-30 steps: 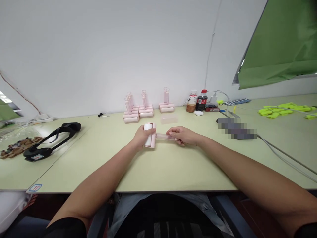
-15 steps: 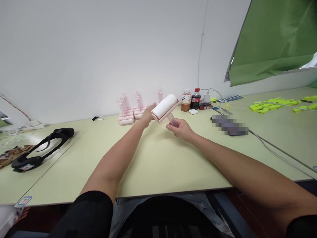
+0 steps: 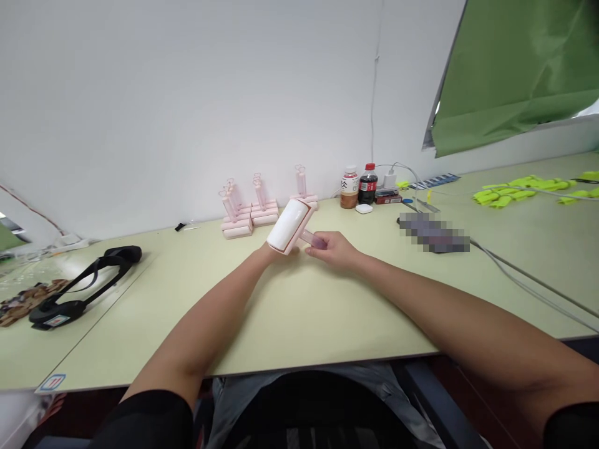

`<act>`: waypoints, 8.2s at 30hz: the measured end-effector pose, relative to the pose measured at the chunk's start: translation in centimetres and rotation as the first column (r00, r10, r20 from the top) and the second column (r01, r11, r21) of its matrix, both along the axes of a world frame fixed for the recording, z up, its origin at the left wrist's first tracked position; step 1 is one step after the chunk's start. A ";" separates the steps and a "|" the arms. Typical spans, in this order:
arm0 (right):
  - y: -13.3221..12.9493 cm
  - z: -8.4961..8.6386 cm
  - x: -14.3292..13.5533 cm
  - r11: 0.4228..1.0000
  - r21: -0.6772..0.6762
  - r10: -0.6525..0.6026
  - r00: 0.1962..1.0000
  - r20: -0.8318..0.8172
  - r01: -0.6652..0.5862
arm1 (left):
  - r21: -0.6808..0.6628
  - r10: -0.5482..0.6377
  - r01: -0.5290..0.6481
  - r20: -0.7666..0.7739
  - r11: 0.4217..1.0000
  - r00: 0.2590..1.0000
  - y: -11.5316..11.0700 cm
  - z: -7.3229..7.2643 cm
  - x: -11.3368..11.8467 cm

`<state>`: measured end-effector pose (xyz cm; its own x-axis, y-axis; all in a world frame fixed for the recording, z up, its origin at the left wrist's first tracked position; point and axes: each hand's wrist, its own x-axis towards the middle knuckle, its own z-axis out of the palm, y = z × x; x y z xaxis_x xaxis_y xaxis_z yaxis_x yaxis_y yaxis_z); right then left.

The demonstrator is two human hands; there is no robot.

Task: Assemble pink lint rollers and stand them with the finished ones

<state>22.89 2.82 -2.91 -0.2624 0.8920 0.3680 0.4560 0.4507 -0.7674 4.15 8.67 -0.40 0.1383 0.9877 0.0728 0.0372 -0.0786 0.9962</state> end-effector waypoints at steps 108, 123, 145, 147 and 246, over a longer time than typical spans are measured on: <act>-1.6 0.8 -1.1 0.910 -0.404 0.002 0.977 -0.212 -0.090 | 0.445 0.356 -0.112 -0.513 0.888 0.781 -4.9 -2.3 -5.8; -1.9 0.5 -1.5 0.869 -0.463 0.022 0.949 -0.314 -0.173 | 0.393 0.296 -0.006 -0.681 0.919 0.670 -4.4 -2.8 -6.1; -1.7 0.1 -1.4 0.870 -0.387 0.156 0.915 -0.373 -0.306 | 0.268 0.250 -0.047 -0.799 0.962 0.547 -4.6 -2.4 -6.0; -1.7 0.1 -1.4 0.872 -0.378 0.159 0.910 -0.384 -0.312 | 0.255 0.243 -0.058 -0.797 0.965 0.553 -4.5 -2.5 -6.1; -2.3 0.3 -1.3 0.903 -0.321 0.216 0.948 -0.235 -0.286 | 0.204 0.139 0.030 -0.760 0.978 0.635 -4.1 -2.1 -7.0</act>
<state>21.55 0.56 -2.60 -0.4508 0.8854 0.1134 0.1935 0.2210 -0.9559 -2.85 4.53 -2.54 0.1737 0.9746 0.1415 0.7901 -0.2237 0.5707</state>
